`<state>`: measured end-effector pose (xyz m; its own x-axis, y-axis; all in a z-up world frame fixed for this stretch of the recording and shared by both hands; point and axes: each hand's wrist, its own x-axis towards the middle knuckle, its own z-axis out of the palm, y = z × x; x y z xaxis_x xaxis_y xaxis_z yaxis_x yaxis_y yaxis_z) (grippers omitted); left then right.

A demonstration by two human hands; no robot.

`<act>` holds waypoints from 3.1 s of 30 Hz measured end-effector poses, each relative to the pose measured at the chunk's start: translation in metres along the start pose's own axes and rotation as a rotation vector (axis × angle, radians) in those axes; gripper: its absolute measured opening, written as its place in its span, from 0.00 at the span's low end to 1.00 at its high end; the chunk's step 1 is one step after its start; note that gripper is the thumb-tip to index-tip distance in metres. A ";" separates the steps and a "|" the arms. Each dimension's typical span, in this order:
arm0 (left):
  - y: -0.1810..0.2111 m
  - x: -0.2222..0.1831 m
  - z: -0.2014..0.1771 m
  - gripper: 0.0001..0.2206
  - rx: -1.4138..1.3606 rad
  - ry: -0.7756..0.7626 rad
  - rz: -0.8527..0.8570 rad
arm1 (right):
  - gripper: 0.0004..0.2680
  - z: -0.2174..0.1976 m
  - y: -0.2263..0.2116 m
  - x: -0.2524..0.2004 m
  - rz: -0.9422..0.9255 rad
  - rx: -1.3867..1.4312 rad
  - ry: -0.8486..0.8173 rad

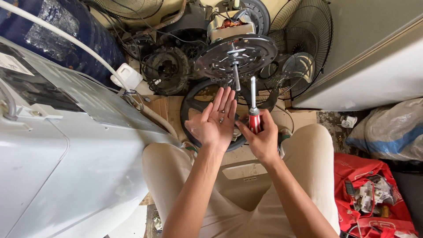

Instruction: Disassembling a motor assembly by removing screws with a screwdriver and collecting the hardware in a plastic bag.

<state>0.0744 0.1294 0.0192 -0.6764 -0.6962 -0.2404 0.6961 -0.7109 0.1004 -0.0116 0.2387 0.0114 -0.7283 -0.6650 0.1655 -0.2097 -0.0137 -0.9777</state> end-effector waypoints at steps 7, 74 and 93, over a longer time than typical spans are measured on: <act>-0.009 -0.005 0.002 0.26 0.053 0.034 -0.040 | 0.10 0.010 0.028 0.005 -0.099 -0.124 -0.004; 0.070 0.049 0.064 0.13 1.294 -0.035 0.625 | 0.05 0.111 -0.063 0.066 0.157 0.763 0.404; 0.067 0.042 0.071 0.08 1.294 -0.031 0.628 | 0.05 0.133 -0.087 0.070 0.039 0.472 0.617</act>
<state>0.0753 0.0455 0.0847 -0.3621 -0.9123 0.1912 0.1831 0.1315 0.9743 0.0419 0.0938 0.0907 -0.9898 -0.1373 0.0371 0.0222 -0.4072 -0.9130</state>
